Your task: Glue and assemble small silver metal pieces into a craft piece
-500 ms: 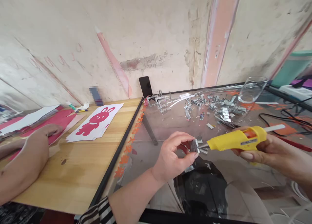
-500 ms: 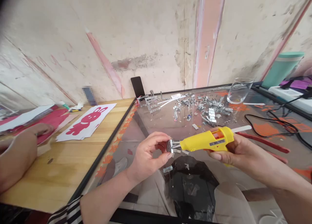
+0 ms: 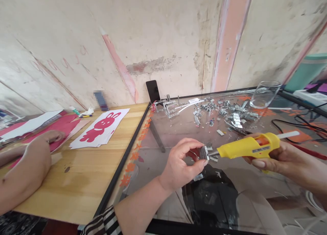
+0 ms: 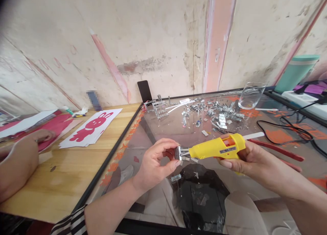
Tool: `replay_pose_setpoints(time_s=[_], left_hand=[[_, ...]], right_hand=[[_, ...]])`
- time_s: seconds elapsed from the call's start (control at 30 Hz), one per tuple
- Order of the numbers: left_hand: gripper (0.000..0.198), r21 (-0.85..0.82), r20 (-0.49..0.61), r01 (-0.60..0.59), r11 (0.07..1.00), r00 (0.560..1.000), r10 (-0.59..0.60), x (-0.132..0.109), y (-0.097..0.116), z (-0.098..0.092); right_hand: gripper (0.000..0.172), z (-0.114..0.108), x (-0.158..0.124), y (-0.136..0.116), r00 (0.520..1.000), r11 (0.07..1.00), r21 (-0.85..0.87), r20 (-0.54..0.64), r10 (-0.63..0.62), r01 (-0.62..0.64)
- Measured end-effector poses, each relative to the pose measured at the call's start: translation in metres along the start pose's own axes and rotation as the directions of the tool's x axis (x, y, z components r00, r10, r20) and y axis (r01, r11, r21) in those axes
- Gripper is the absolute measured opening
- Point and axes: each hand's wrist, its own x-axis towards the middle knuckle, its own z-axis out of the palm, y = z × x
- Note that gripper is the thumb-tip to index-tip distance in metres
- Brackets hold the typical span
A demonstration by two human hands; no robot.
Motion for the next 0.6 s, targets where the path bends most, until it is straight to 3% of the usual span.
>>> replay_pose_setpoints(time_s=[0.37, 0.6], left_hand=[[0.029, -0.017, -0.006, 0.002, 1.000, 1.000, -0.002, 0.0003, -0.0046, 0.0000], [0.029, -0.014, -0.013, 0.011, 1.000, 1.000, -0.011, -0.0006, -0.0041, 0.0000]], right_hand=[[0.028, -0.0015, -0.0009, 0.0023, 0.999, 1.000, -0.015, 0.032, 0.012, -0.012], [0.028, -0.0017, -0.0008, 0.0057, 0.999, 0.998, -0.052, 0.028, -0.046, 0.048]])
